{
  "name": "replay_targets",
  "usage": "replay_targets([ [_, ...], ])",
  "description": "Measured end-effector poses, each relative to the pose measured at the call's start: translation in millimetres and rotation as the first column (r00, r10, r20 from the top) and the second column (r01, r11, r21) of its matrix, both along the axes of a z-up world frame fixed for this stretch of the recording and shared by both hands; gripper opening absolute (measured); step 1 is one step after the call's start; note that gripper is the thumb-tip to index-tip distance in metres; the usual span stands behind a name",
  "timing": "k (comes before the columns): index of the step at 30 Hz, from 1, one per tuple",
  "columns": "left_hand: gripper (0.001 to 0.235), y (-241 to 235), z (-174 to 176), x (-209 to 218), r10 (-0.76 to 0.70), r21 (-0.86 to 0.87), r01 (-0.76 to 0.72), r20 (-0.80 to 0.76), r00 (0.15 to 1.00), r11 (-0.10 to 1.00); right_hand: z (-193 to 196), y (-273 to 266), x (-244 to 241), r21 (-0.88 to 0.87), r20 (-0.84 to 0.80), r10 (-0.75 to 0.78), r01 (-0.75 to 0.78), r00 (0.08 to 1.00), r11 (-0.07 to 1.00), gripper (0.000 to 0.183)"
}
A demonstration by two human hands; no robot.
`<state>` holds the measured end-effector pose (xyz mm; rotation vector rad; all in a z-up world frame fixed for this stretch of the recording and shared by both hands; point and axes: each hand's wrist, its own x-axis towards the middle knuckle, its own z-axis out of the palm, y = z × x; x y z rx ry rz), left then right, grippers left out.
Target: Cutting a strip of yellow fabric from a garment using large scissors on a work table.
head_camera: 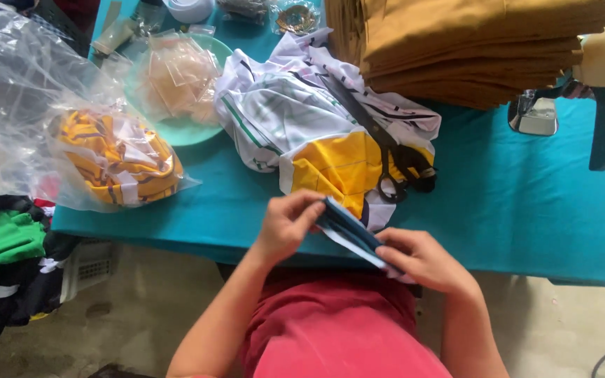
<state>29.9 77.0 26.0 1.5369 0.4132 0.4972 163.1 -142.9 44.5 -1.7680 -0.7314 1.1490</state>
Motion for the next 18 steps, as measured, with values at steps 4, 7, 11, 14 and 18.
replay_targets([
  [4,0.010,11.9,14.5,20.8,0.143,0.079,-0.150,0.097,0.985,0.985,-31.4,9.9,-8.4,0.290,-0.131,-0.224,0.254,0.966,0.923,0.021],
  [7,0.006,-15.6,25.7,39.9,0.179,0.234,-0.254,0.299,0.937,0.938,-39.9,28.9,-18.6,0.482,-0.258,-0.338,0.423,0.905,0.767,0.043],
  [11,0.023,-60.6,9.4,46.0,-0.248,0.687,-0.022,0.293,0.923,0.727,-1.6,48.5,-21.6,0.368,-0.619,-0.357,0.660,0.700,0.655,0.057],
  [14,0.028,-71.0,4.8,29.6,-0.155,0.559,-0.024,0.271,0.950,0.829,-7.8,44.7,-24.4,0.277,-0.632,-0.497,0.772,0.595,0.572,0.027],
  [18,0.048,-72.1,-23.8,7.3,0.028,0.012,-0.029,0.131,0.991,1.000,-55.1,14.2,-38.6,0.325,-0.458,-0.482,0.645,0.747,0.692,0.033],
])
